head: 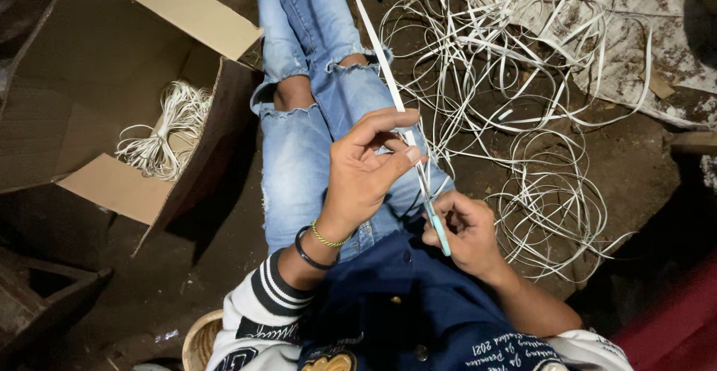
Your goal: The person sits on the floor and uses scissors to cut a long white cable into shorter segments. The person holds the cable with one hand and cuts it with the other, placing the cut pieces into a nearby cardboard box.
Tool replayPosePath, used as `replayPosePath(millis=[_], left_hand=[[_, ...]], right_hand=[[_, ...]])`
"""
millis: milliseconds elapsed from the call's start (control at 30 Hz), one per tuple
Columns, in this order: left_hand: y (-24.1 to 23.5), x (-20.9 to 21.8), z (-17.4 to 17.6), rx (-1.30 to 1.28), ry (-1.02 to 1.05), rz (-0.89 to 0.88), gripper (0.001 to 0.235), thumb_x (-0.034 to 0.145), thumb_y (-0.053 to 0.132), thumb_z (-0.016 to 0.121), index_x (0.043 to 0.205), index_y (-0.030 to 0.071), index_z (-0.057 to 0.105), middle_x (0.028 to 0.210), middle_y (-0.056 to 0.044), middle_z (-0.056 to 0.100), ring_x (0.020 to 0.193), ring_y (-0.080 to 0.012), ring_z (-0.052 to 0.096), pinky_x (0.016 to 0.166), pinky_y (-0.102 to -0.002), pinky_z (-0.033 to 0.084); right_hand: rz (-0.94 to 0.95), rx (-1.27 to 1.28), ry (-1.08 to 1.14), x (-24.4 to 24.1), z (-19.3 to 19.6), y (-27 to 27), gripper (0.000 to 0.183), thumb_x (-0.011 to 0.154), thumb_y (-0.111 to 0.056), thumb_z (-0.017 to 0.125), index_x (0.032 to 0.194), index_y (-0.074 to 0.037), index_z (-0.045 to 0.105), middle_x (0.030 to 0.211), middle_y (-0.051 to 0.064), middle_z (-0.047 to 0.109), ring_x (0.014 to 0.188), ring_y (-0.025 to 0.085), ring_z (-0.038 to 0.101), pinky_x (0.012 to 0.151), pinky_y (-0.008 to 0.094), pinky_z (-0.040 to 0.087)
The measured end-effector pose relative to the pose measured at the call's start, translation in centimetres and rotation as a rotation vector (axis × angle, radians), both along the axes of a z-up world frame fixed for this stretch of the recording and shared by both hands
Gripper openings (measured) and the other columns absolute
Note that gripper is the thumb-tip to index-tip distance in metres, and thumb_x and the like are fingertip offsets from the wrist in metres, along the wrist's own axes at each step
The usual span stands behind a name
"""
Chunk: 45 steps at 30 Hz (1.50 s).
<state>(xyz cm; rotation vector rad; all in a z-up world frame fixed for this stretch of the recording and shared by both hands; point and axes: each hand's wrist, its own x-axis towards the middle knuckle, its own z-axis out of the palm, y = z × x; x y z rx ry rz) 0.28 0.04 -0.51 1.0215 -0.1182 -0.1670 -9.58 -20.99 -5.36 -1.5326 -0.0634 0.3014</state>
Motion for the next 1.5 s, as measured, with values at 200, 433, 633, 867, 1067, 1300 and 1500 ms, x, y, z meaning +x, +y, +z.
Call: replayPosePath(millis=[200,433,633,867,1067,1300,1500], left_hand=[[0.0,-0.1,-0.1,-0.003,-0.001,-0.001,0.039,0.095,-0.012,0.069,0.133,-0.006,0.061,0.137,-0.012,0.058,0.101,-0.0124,0.064,0.091,-0.026,0.061],[-0.2,0.7,-0.6,0.007,0.016,0.059,0.021,0.102,-0.008,0.066,0.123,-0.009,0.068,0.127,-0.015,0.066,0.111,-0.0158,0.069,0.099,-0.034,0.066],[-0.2,0.1,-0.3,-0.003,0.047,0.004,0.035,0.097,-0.010,0.069,0.131,-0.008,0.063,0.130,-0.012,0.062,0.101,-0.0110,0.061,0.093,-0.030,0.061],[-0.2,0.2,-0.2,-0.051,0.044,-0.007,0.035,0.097,-0.010,0.068,0.131,-0.006,0.063,0.131,-0.010,0.060,0.101,-0.0104,0.061,0.095,-0.030,0.063],[-0.1,0.1,-0.5,-0.042,0.055,-0.003,0.037,0.096,-0.011,0.069,0.133,-0.007,0.062,0.132,-0.011,0.062,0.103,-0.0110,0.061,0.093,-0.028,0.059],[-0.2,0.4,-1.0,-0.038,0.072,0.000,0.030,0.100,-0.011,0.066,0.129,-0.009,0.064,0.128,-0.013,0.064,0.105,-0.0151,0.068,0.098,-0.033,0.063],[0.0,1.1,-0.9,0.015,0.017,0.037,0.033,0.098,-0.011,0.068,0.131,-0.009,0.063,0.127,-0.012,0.064,0.100,-0.0146,0.069,0.095,-0.032,0.062]], right_hand=[[-0.039,0.020,0.020,-0.4,-0.5,0.1,0.019,0.085,-0.003,0.081,0.098,0.002,0.067,0.081,0.003,0.068,0.070,0.006,0.064,0.062,0.021,0.052],[-0.049,-0.027,0.043,-0.4,-0.5,-0.1,0.014,0.089,-0.006,0.078,0.096,0.001,0.067,0.079,0.002,0.069,0.067,0.006,0.066,0.060,0.020,0.051],[-0.001,0.001,0.002,0.1,0.2,-0.1,0.029,0.081,-0.012,0.085,0.098,0.000,0.064,0.086,0.003,0.068,0.075,0.006,0.062,0.066,0.021,0.050],[0.004,0.010,0.032,0.3,0.1,0.0,0.031,0.082,-0.013,0.086,0.099,0.000,0.064,0.088,0.003,0.068,0.078,0.007,0.064,0.069,0.023,0.053],[-0.014,0.017,0.022,0.0,-0.6,-0.1,0.026,0.083,-0.009,0.084,0.098,0.001,0.066,0.081,0.002,0.068,0.070,0.005,0.063,0.062,0.021,0.051],[-0.038,-0.019,0.000,-0.1,-0.9,-0.2,0.021,0.083,-0.006,0.084,0.095,0.000,0.067,0.082,0.001,0.068,0.070,0.004,0.064,0.061,0.021,0.051],[-0.035,-0.062,-0.006,0.5,-0.4,0.0,0.023,0.082,-0.007,0.085,0.094,0.000,0.068,0.077,0.001,0.068,0.064,0.004,0.058,0.057,0.020,0.045]])
